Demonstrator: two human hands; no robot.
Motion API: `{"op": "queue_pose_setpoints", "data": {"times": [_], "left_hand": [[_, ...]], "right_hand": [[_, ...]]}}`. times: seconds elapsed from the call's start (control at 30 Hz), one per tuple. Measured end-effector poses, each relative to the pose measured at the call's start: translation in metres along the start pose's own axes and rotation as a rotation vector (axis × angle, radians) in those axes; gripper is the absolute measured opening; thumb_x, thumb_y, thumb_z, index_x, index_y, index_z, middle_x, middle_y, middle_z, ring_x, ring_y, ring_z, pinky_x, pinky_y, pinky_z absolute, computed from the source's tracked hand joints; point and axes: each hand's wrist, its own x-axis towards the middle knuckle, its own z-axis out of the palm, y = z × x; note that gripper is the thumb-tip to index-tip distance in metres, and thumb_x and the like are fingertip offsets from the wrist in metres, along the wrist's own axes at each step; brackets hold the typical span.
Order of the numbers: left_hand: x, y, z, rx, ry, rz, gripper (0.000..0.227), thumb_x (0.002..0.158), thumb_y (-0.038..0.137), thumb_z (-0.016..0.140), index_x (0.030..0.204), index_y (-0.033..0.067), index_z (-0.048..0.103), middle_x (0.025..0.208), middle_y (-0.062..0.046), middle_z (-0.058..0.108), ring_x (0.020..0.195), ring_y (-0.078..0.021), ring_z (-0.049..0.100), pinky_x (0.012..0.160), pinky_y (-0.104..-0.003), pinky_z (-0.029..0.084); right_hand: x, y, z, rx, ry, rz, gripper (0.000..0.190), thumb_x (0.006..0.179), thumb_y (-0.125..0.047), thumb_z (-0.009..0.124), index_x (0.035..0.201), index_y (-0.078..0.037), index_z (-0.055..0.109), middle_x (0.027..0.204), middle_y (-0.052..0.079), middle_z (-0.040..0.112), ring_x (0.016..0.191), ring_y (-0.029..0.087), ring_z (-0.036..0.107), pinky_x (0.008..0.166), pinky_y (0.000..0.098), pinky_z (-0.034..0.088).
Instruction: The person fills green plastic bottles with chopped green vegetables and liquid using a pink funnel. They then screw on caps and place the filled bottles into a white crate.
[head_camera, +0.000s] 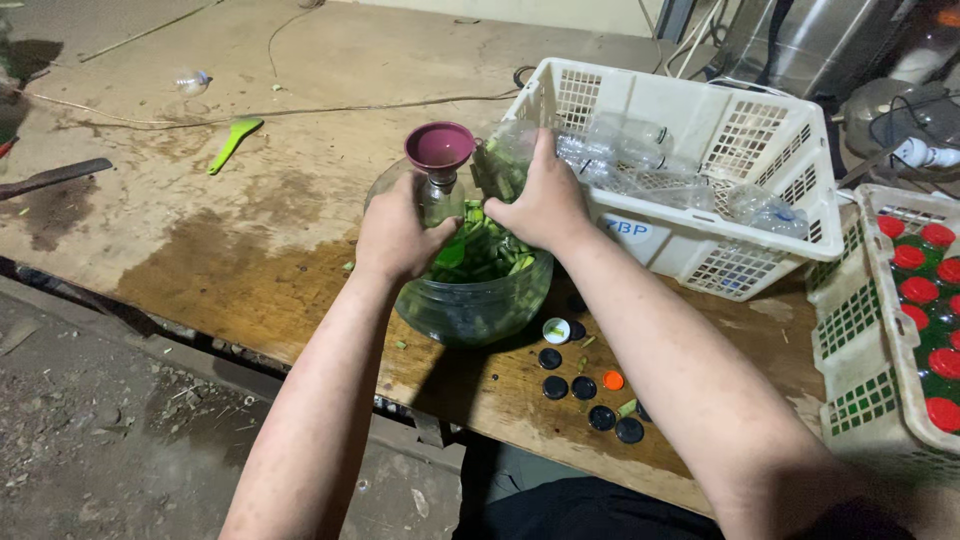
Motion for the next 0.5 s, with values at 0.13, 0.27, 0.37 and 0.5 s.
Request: {"op": "queue_pose_setpoints", "data": {"times": [0.13,0.27,0.37,0.5], "left_hand": [[-0.001,-0.001,0.003,-0.032,0.034,0.015,0.058,0.073,0.027,0.089,0.119,0.0028,0.063,0.108,-0.020,0.075,0.102,-0.0357,0.072,0.090,-0.043,0.056],[0.002,0.000,0.003,0.010,0.060,0.012,0.060,0.072,0.028,0.090,0.117,0.0010,0.062,0.105,-0.021,0.074,0.099,-0.0375,0.071,0.088,-0.045,0.055],[0.001,-0.001,0.002,-0.023,0.041,0.045,0.057,0.071,0.027,0.089,0.117,0.0030,0.063,0.105,-0.019,0.075,0.099,-0.0359,0.072,0.088,-0.044,0.055],[0.000,0.001,0.000,0.011,-0.014,-0.030,0.055,0.073,0.029,0.088,0.114,0.0038,0.063,0.103,-0.017,0.075,0.097,-0.0332,0.073,0.088,-0.043,0.056]], "right_hand": [[-0.007,0.005,0.002,0.069,0.043,-0.069,0.110,0.070,-0.034,0.088,0.147,0.008,0.022,0.121,0.031,0.063,0.111,0.044,0.066,0.097,0.0461,0.053],[-0.013,0.010,-0.003,0.206,0.142,-0.202,0.093,0.072,-0.028,0.092,0.140,0.002,0.036,0.129,0.025,0.063,0.122,0.038,0.063,0.103,0.0441,0.051],[-0.014,0.011,-0.011,0.422,0.118,-0.203,0.083,0.076,-0.023,0.089,0.140,-0.001,0.041,0.132,0.020,0.063,0.126,0.032,0.064,0.110,0.0421,0.051],[0.000,0.004,-0.037,0.351,0.074,-0.251,0.090,0.077,-0.023,0.090,0.146,0.000,0.036,0.136,0.019,0.062,0.131,0.031,0.062,0.114,0.0414,0.048]]}}
